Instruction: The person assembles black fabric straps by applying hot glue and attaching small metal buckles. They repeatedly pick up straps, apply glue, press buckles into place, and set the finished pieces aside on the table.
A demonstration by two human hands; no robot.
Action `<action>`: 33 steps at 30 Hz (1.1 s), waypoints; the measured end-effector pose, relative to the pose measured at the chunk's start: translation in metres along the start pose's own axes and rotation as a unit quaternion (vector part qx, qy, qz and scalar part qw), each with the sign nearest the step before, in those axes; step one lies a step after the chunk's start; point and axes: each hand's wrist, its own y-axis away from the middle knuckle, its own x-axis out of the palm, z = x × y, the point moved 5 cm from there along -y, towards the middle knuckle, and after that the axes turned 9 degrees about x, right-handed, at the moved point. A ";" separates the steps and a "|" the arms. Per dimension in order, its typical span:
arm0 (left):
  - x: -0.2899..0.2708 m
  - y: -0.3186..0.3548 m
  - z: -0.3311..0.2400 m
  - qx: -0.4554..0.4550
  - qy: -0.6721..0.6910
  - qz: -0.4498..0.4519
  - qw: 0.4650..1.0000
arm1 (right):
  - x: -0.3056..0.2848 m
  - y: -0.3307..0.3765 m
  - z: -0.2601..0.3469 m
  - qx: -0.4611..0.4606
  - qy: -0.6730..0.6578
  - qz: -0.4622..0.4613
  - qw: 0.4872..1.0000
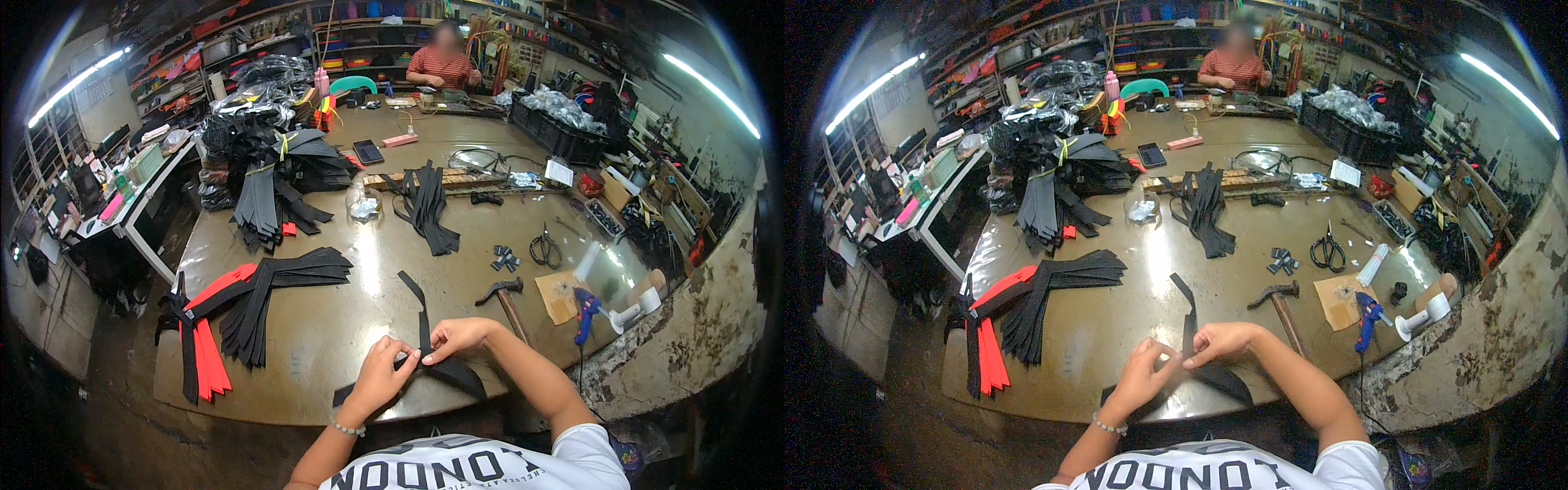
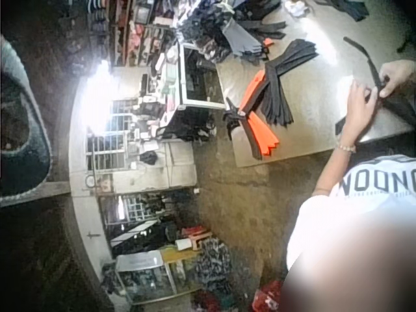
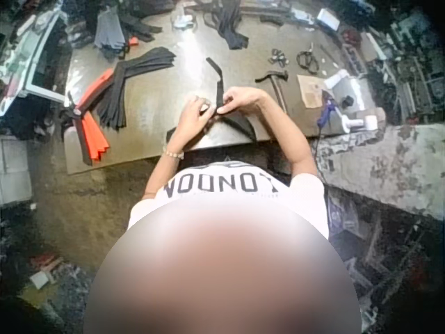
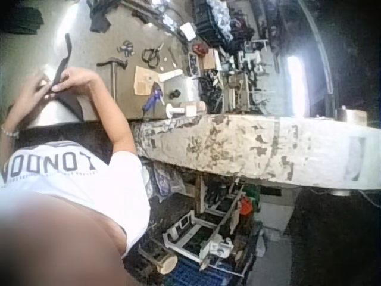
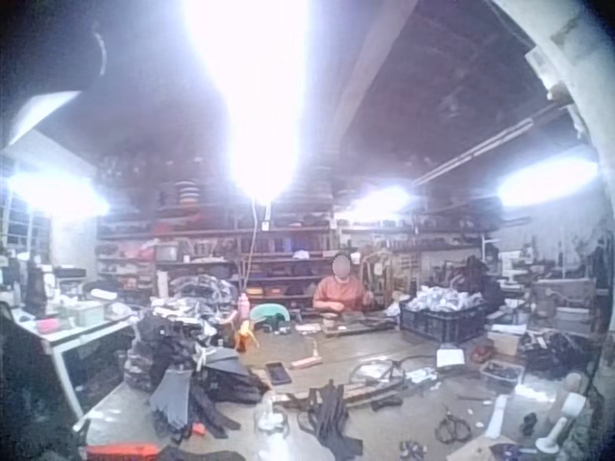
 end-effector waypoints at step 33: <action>0.020 0.023 0.032 -0.064 -0.117 -0.113 0.985 | 0.018 -0.014 0.038 -0.237 0.123 -0.522 0.810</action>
